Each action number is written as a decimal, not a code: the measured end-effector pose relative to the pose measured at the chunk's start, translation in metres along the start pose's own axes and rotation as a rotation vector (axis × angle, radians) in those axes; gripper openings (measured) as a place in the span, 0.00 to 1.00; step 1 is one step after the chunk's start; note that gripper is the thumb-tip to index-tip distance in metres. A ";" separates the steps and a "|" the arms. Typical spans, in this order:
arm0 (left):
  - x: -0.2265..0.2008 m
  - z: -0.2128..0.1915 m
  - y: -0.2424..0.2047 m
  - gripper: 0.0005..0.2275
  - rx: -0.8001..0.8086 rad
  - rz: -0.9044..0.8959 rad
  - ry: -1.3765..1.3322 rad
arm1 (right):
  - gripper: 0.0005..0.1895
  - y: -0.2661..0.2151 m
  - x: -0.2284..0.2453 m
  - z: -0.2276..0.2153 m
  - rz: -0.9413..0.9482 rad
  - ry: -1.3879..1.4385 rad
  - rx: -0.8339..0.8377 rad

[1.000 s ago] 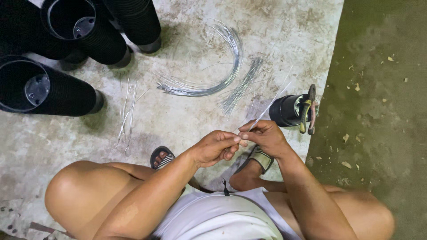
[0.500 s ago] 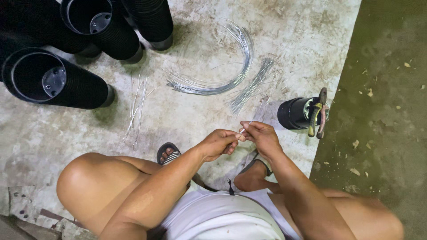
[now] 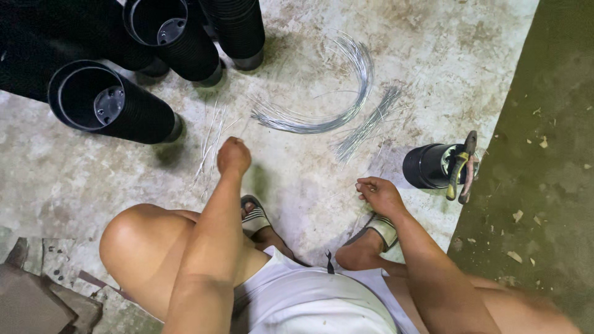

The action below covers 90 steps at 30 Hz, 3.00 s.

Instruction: The person sits on the floor and repeatedly twists short lengths of thin metal wire by hand to form loops. They use pliers to tighten the twisted sections and place the finished pieces on the floor.

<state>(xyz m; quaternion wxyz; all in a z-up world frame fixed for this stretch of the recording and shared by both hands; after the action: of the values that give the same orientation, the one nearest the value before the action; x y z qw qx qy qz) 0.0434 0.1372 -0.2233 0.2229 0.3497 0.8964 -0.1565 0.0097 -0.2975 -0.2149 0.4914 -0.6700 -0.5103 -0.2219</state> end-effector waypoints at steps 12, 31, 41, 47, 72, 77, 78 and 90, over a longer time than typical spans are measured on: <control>-0.007 -0.033 -0.011 0.35 -0.014 -0.082 0.202 | 0.15 0.004 -0.039 -0.005 -0.115 -0.371 -0.074; -0.178 -0.113 -0.137 0.26 0.712 0.408 -0.258 | 0.23 0.102 -0.017 -0.012 -0.142 -0.402 -0.389; -0.175 -0.096 -0.141 0.24 0.814 0.409 -0.291 | 0.18 0.110 0.003 -0.001 -0.103 -0.589 -0.554; -0.169 -0.085 -0.141 0.20 0.828 0.359 -0.494 | 0.22 0.119 0.022 -0.030 -0.194 0.381 -0.540; -0.146 -0.085 -0.068 0.13 0.268 -0.511 -1.391 | 0.14 -0.122 0.182 -0.063 -0.771 -0.654 -0.185; -0.149 -0.082 -0.077 0.11 0.243 -0.206 -1.337 | 0.05 -0.118 0.177 -0.071 -0.661 -0.349 -0.590; -0.151 -0.080 -0.084 0.11 0.259 -0.152 -1.301 | 0.08 -0.116 0.178 -0.070 -0.706 -0.336 -0.691; -0.166 -0.073 -0.129 0.12 0.240 0.327 -0.987 | 0.23 -0.085 0.150 -0.057 -0.383 0.374 -0.355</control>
<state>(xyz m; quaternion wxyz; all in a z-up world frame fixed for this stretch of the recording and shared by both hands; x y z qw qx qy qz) 0.0414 -0.0148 -0.0604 0.5979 0.3926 0.5947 -0.3671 0.0019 -0.2782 -0.0348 0.4014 -0.5848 -0.4811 -0.5151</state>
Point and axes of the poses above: each hand's wrist, its own y-axis towards the middle knuckle, its own z-axis out of the palm, x = y × z, the point moved 1 cm from there along y, towards the middle knuckle, and after that the axes turned 12 degrees about -x, right-handed, at the moved point
